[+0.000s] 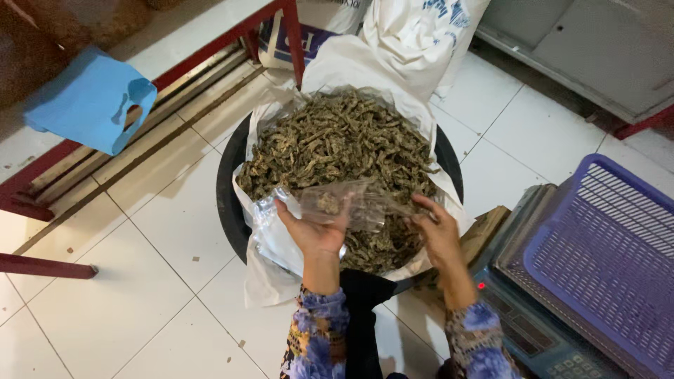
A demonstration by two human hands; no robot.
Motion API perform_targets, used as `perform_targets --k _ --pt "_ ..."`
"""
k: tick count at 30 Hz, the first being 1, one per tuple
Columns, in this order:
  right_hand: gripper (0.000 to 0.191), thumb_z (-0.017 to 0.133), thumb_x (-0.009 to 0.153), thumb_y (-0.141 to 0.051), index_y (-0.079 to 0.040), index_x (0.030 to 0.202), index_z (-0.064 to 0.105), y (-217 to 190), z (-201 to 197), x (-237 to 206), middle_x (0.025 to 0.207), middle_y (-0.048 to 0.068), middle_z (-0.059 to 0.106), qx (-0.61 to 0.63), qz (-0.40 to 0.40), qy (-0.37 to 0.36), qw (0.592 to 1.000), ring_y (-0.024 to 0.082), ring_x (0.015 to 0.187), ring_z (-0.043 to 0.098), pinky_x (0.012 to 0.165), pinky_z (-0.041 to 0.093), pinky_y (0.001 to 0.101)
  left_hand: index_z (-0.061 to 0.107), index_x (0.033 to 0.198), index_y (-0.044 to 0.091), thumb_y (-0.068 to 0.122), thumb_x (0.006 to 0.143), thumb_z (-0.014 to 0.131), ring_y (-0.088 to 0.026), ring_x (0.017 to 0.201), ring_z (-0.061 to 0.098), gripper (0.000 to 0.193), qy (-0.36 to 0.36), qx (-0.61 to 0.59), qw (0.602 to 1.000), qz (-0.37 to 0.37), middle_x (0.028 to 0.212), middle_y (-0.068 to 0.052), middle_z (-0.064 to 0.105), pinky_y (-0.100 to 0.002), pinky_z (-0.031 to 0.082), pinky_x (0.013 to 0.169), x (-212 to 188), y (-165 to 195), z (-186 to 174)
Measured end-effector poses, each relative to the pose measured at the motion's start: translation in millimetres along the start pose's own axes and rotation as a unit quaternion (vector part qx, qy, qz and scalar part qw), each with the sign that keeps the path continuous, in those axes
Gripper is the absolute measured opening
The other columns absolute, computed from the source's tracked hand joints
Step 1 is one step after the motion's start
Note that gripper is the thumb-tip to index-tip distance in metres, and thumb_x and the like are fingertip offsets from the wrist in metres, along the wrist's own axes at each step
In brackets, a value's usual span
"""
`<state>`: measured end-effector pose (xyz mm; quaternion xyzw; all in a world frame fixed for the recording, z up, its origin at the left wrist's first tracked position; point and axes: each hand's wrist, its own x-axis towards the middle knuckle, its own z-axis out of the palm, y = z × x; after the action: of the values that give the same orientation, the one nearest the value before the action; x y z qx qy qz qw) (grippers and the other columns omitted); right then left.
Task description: The person sits on the floor and fills a clear plastic bag with dried shrimp taken by hand from a large basin, then places the bag on a digital scale, presses buttons to weigh it, and sets filled bags aside while repeating the process.
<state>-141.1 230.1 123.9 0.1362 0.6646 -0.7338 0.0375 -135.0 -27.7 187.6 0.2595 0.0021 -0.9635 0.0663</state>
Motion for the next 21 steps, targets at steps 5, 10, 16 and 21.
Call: perform_targets --k 5,10,16,21 --pt "0.044 0.056 0.091 0.014 0.009 0.134 0.061 -85.6 -4.2 -89.0 0.129 0.018 0.062 0.148 -0.163 -0.007 0.976 0.022 0.11 0.068 0.098 0.06 0.0378 0.038 0.152 0.009 0.075 0.081 0.061 -0.039 0.125 0.055 0.1 -0.016 -0.028 0.999 -0.015 0.147 -0.017 0.049 -0.069 0.04 0.113 -14.2 -20.8 -5.8" --pt "0.039 0.061 0.091 0.011 0.004 0.129 0.066 -123.2 -17.4 -175.2 0.135 0.017 0.061 -0.123 -0.315 0.017 0.941 0.021 0.119 0.067 0.1 0.06 0.0346 0.035 0.155 0.013 0.075 0.078 0.06 -0.038 0.135 0.049 0.102 -0.06 0.018 0.998 -0.01 0.15 -0.013 0.046 -0.07 0.036 0.112 -32.2 -39.0 -12.7" --pt "0.036 0.066 0.089 0.004 0.0 0.125 0.07 -111.9 -11.1 -209.0 0.126 0.011 0.066 -0.273 -0.337 0.053 0.9 0.008 0.1 0.063 0.076 0.052 0.0204 0.031 0.157 0.015 0.075 0.08 0.056 -0.041 0.135 0.049 0.101 -0.089 0.053 0.994 -0.031 0.153 -0.018 0.045 -0.072 0.035 0.113 -52.9 -57.0 -19.4" --pt "0.033 0.07 0.09 0.0 -0.004 0.123 0.074 -94.1 -8.9 -225.0 0.11 0.006 0.073 -0.257 -0.199 0.057 0.944 0.003 0.067 0.047 0.057 0.04 0.0194 0.046 0.14 0.017 0.073 0.085 0.055 -0.038 0.134 0.052 0.078 -0.097 0.047 0.994 -0.03 0.147 -0.017 0.048 -0.073 0.036 0.115 -59.1 -59.7 -19.0"
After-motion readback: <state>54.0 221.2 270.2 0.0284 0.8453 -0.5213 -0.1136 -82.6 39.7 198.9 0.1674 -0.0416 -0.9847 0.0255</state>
